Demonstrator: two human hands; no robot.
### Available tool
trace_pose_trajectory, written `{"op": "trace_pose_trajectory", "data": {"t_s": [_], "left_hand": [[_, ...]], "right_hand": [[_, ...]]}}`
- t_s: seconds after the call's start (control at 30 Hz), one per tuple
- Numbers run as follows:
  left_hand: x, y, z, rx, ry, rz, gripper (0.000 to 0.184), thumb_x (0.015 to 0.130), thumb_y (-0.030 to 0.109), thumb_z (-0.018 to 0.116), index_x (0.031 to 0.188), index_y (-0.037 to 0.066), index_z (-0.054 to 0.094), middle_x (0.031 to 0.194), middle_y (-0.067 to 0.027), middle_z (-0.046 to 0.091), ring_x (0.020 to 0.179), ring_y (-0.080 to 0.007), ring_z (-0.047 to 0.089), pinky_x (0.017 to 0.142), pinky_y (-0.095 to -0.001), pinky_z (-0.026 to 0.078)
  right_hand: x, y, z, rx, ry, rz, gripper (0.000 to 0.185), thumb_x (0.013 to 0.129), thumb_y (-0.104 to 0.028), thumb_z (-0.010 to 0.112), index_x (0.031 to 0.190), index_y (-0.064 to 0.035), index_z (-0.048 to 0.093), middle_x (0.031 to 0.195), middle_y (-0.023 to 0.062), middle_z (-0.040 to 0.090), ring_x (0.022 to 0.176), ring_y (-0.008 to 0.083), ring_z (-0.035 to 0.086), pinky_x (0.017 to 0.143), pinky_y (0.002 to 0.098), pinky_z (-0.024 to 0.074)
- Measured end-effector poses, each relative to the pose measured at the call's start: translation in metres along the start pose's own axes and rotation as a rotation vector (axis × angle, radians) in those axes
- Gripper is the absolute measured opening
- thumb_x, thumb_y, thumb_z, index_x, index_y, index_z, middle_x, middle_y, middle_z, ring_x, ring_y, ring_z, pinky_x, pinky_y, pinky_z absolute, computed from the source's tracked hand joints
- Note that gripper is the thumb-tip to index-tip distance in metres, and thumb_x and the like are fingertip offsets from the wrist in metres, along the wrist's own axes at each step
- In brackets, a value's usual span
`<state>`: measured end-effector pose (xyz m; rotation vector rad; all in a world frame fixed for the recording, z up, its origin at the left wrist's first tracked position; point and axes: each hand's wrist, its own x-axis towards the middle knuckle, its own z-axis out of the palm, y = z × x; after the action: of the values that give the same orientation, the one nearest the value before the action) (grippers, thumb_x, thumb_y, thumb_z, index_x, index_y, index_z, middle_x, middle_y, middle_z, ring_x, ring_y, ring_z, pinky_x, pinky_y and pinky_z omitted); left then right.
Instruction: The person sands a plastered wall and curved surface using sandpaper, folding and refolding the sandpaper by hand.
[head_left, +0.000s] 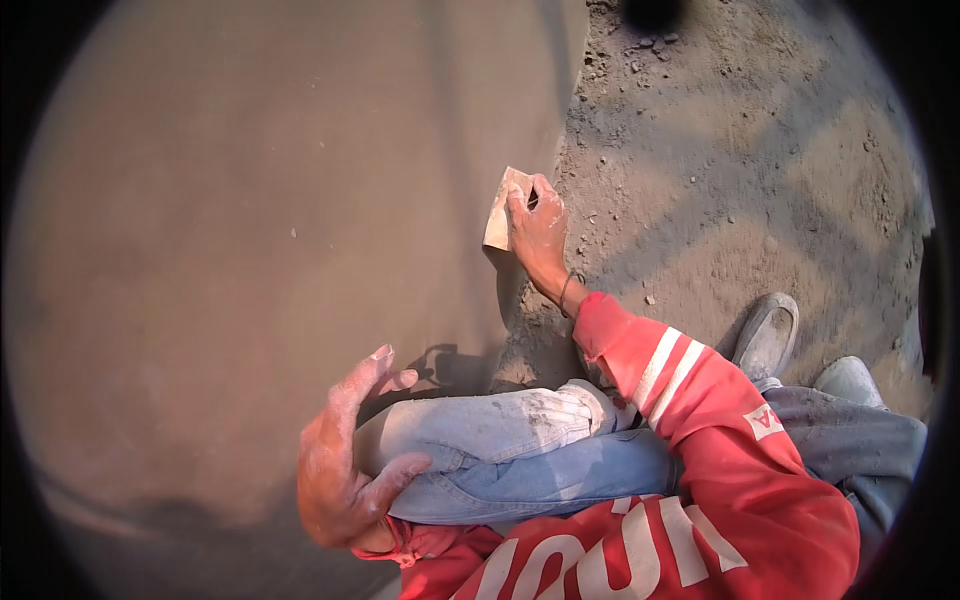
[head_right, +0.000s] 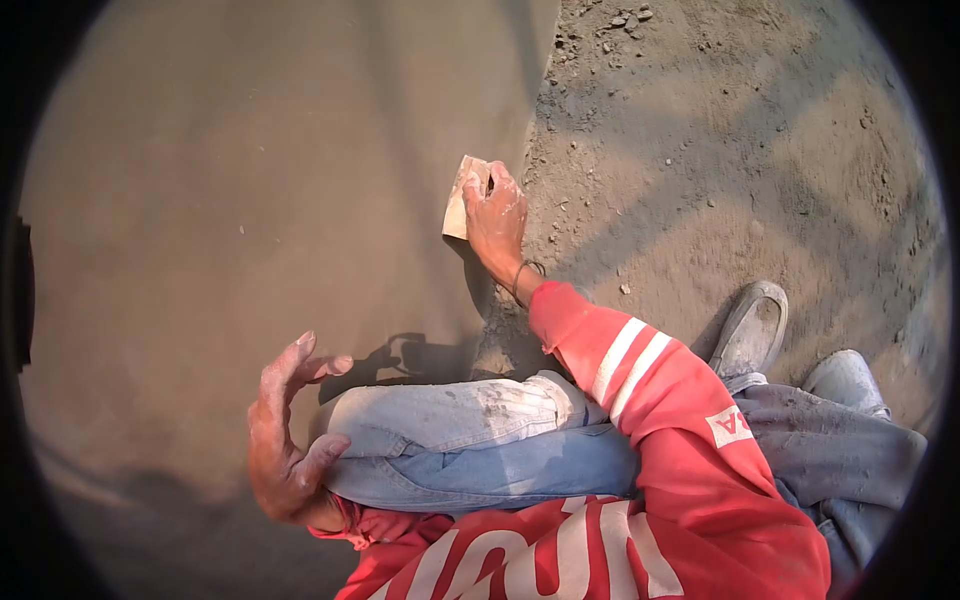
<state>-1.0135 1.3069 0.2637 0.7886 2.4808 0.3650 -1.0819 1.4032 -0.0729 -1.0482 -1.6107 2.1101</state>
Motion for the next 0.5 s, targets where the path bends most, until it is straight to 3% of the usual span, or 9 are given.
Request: {"op": "trace_pose_trajectory", "data": {"t_s": [0.03,0.13,0.23,0.33,0.5], "left_hand": [[-0.002,0.001,0.002,0.005,-0.004,-0.001,0.088,0.080,0.035,0.087,0.143,-0.010,0.045,0.141,-0.0259,0.058,0.116,-0.0388,0.069,0.099,-0.0447,0.053],[-0.008,-0.004,0.007,-0.011,0.020,-0.019,0.093,0.084,0.050,0.077,0.148,-0.008,0.043,0.116,-0.0242,0.069,0.112,-0.0340,0.067,0.103,-0.0465,0.047],[0.004,0.000,0.004,-0.037,0.039,-0.091,0.094,0.085,0.054,0.076,0.148,-0.008,0.043,0.114,-0.0240,0.069,0.110,-0.0337,0.068,0.102,-0.0465,0.048],[0.006,-0.001,0.002,-0.019,-0.002,0.010,0.088,0.078,0.028,0.089,0.144,-0.011,0.044,0.141,-0.0264,0.059,0.116,-0.0388,0.069,0.100,-0.0459,0.053],[0.006,-0.002,0.001,-0.016,-0.024,0.045,0.088,0.077,0.029,0.090,0.142,-0.011,0.046,0.137,-0.0266,0.061,0.114,-0.0381,0.070,0.099,-0.0445,0.053]], "right_hand": [[0.003,-0.004,-0.001,-0.006,0.006,-0.049,0.023,0.096,-0.017,0.061,0.100,0.0053,0.058,0.092,0.0305,0.065,0.087,0.0503,0.062,0.078,0.0538,0.0476],[0.005,-0.013,-0.001,-0.024,0.001,-0.156,0.022,0.095,-0.016,0.061,0.101,0.0049,0.059,0.091,0.0289,0.065,0.087,0.0501,0.062,0.078,0.0526,0.0484],[-0.007,0.007,0.001,-0.044,-0.017,-0.143,0.022,0.094,-0.016,0.062,0.101,0.0047,0.058,0.090,0.0280,0.065,0.087,0.0501,0.062,0.077,0.0530,0.0480],[0.008,0.008,0.004,0.000,0.013,-0.117,0.023,0.094,-0.017,0.063,0.102,0.0044,0.059,0.090,0.0276,0.065,0.087,0.0500,0.061,0.076,0.0532,0.0474],[0.000,0.003,-0.001,-0.020,-0.047,-0.122,0.023,0.094,-0.016,0.062,0.101,0.0045,0.058,0.087,0.0284,0.063,0.084,0.0497,0.061,0.074,0.0530,0.0476]]}}
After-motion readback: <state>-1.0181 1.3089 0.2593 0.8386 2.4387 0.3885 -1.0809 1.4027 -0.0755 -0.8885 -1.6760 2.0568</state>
